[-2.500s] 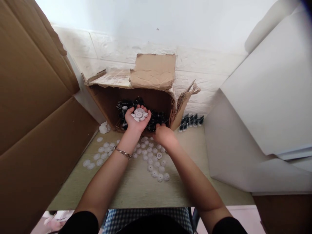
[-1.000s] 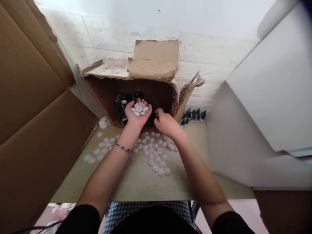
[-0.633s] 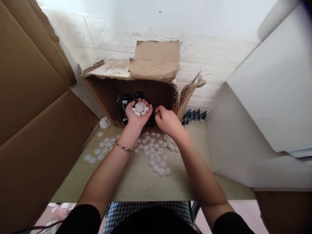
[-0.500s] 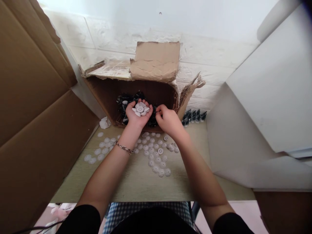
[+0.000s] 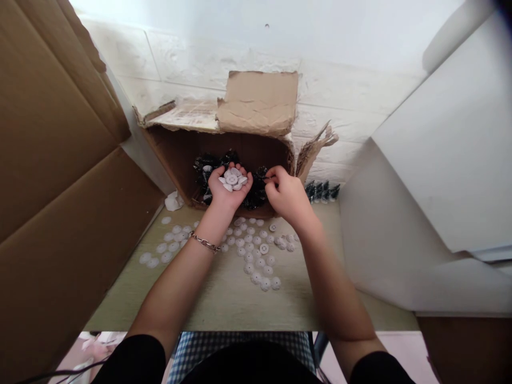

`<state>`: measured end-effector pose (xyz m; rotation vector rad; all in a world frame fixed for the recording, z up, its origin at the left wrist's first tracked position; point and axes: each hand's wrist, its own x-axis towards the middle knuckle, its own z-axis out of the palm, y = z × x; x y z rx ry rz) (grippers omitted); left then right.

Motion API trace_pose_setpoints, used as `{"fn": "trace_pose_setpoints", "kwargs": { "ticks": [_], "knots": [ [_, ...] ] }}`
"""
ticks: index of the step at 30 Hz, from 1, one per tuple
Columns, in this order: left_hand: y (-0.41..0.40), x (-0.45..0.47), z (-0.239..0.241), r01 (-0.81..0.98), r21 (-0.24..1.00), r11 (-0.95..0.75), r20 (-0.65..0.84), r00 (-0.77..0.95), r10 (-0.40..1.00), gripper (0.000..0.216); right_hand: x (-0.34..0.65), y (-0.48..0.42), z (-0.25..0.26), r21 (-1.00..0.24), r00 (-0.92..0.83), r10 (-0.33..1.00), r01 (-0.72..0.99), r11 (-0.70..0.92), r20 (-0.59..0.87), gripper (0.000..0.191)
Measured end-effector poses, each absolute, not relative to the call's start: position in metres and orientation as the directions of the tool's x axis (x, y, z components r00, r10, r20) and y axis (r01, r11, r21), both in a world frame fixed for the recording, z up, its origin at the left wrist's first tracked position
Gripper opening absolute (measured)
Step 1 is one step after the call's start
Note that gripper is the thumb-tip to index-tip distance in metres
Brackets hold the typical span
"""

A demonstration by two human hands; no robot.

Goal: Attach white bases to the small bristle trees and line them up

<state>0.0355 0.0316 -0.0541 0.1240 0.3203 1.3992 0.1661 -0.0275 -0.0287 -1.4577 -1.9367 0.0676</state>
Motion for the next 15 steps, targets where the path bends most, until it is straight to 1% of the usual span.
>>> {"fn": "trace_pose_setpoints", "kwargs": {
  "ticks": [4,10,12,15],
  "knots": [
    [0.031,0.036,-0.054,-0.946,0.268,0.184,-0.152,0.147,0.977,0.015,0.17,-0.029,-0.026,-0.411,-0.126,0.857,0.837,0.362,0.499,0.02],
    [0.03,0.036,-0.054,-0.947,0.262,0.184,-0.147,0.149,0.978,0.014,0.175,-0.03,-0.021,-0.427,-0.148,0.858,0.818,0.386,0.492,0.016],
    [0.03,0.036,-0.055,-0.948,0.258,0.184,-0.142,0.151,0.978,0.014,0.178,-0.032,-0.018,-0.464,-0.153,0.869,0.795,0.391,0.471,0.015],
    [0.03,0.035,-0.055,-0.95,0.252,0.183,-0.137,0.152,0.979,0.014,0.183,-0.035,-0.015,-0.577,-0.154,0.907,0.727,0.373,0.392,0.014]
  ]
}}
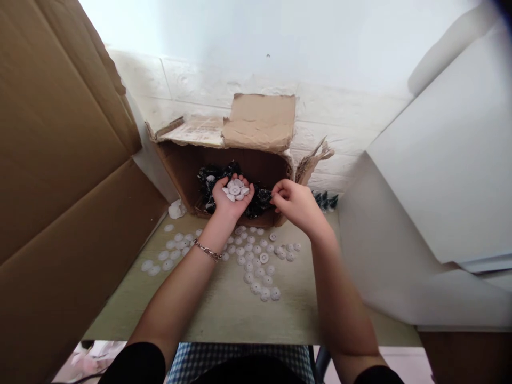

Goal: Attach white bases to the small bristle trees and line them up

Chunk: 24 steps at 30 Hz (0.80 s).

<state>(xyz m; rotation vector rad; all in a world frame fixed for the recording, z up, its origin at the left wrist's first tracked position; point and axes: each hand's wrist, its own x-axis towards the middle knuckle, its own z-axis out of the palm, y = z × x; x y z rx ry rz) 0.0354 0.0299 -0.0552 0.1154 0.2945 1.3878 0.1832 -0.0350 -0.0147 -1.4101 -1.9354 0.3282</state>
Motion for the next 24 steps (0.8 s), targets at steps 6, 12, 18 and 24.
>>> {"fn": "trace_pose_setpoints", "kwargs": {
  "ticks": [6,12,18,24],
  "knots": [
    [0.029,0.037,-0.055,-0.951,0.244,0.19,-0.15,0.157,0.976,0.012,0.189,-0.038,-0.011,-0.8,-0.19,0.953,0.518,0.302,0.237,0.012],
    [0.026,0.043,-0.056,-0.945,0.269,0.188,-0.168,0.146,0.975,0.012,0.183,-0.04,-0.009,-0.827,-0.231,0.949,0.474,0.303,0.216,0.012],
    [0.026,0.048,-0.056,-0.942,0.268,0.2,-0.169,0.159,0.973,0.012,0.177,-0.042,-0.012,-0.767,-0.259,0.925,0.521,0.375,0.277,0.013],
    [0.026,0.05,-0.059,-0.942,0.263,0.206,-0.162,0.168,0.972,0.012,0.171,-0.042,-0.013,-0.685,-0.268,0.899,0.581,0.438,0.347,0.011]
  ]
}}
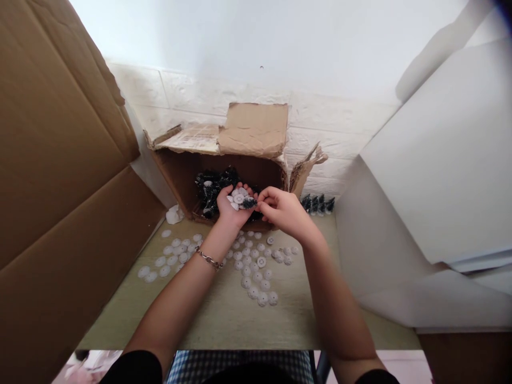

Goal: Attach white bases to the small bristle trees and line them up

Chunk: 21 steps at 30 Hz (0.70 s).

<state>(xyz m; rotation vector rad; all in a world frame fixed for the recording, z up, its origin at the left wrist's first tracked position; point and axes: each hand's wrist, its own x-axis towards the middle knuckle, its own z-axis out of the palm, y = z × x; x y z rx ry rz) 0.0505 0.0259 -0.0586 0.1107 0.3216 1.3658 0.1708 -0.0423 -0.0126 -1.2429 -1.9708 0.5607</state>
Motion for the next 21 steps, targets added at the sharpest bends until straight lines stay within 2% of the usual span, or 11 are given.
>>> {"fn": "trace_pose_setpoints", "kwargs": {
  "ticks": [21],
  "knots": [
    [0.0251,0.0553,-0.0641,-0.931,0.284,0.23,-0.177,0.184,0.967,0.011,0.1679,-0.0374,-0.0162,-0.596,-0.21,0.839,0.618,0.512,0.503,0.011]
  ]
}}
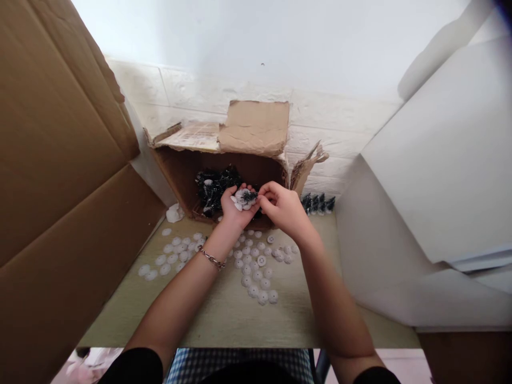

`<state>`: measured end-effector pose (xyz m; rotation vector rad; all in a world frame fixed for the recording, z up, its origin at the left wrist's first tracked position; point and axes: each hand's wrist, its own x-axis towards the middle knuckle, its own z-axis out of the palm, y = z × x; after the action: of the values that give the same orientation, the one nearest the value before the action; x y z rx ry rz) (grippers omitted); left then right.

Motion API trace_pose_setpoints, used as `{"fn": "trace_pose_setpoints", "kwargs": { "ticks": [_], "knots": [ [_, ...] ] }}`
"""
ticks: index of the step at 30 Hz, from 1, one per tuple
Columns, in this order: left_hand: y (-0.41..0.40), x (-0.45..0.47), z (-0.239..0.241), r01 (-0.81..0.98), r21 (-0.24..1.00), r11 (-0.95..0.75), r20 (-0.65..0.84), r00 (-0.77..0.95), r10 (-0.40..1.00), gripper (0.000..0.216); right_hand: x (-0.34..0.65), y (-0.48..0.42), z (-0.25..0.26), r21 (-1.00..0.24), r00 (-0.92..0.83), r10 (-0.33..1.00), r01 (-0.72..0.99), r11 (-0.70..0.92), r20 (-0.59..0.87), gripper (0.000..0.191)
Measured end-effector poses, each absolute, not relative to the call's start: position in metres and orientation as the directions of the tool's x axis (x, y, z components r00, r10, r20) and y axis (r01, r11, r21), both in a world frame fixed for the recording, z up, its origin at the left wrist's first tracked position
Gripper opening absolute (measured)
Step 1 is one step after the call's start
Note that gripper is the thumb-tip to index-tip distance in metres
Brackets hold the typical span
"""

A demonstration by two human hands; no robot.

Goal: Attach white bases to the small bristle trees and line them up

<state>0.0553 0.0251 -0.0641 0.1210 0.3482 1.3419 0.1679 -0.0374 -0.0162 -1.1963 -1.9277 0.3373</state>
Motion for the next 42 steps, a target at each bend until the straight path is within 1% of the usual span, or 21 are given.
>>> {"fn": "trace_pose_setpoints", "kwargs": {
  "ticks": [7,14,20,26,30,36,42],
  "knots": [
    [0.023,0.056,-0.063,-0.932,0.27,0.243,-0.199,0.192,0.961,0.011,0.169,-0.035,-0.02,-0.584,-0.133,0.842,0.665,0.466,0.522,0.011],
    [0.024,0.057,-0.066,-0.924,0.289,0.249,-0.192,0.199,0.961,0.01,0.168,-0.032,-0.021,-0.522,-0.111,0.821,0.722,0.454,0.56,0.01],
    [0.024,0.057,-0.067,-0.927,0.292,0.237,-0.191,0.186,0.964,0.01,0.167,-0.038,-0.017,-0.499,-0.133,0.809,0.726,0.473,0.573,0.012],
    [0.028,0.058,-0.07,-0.931,0.288,0.223,-0.186,0.174,0.967,0.012,0.164,-0.041,-0.016,-0.499,-0.196,0.814,0.705,0.505,0.547,0.013],
    [0.029,0.058,-0.071,-0.936,0.275,0.219,-0.172,0.176,0.969,0.01,0.162,-0.036,-0.022,-0.487,-0.186,0.81,0.717,0.499,0.556,0.009],
    [0.026,0.06,-0.068,-0.94,0.263,0.216,-0.193,0.168,0.967,0.008,0.156,-0.031,-0.028,-0.497,-0.122,0.801,0.727,0.474,0.586,0.011],
    [0.024,0.062,-0.065,-0.946,0.254,0.199,-0.182,0.155,0.971,0.008,0.15,-0.031,-0.03,-0.566,-0.096,0.789,0.645,0.514,0.606,0.014]
  ]
}}
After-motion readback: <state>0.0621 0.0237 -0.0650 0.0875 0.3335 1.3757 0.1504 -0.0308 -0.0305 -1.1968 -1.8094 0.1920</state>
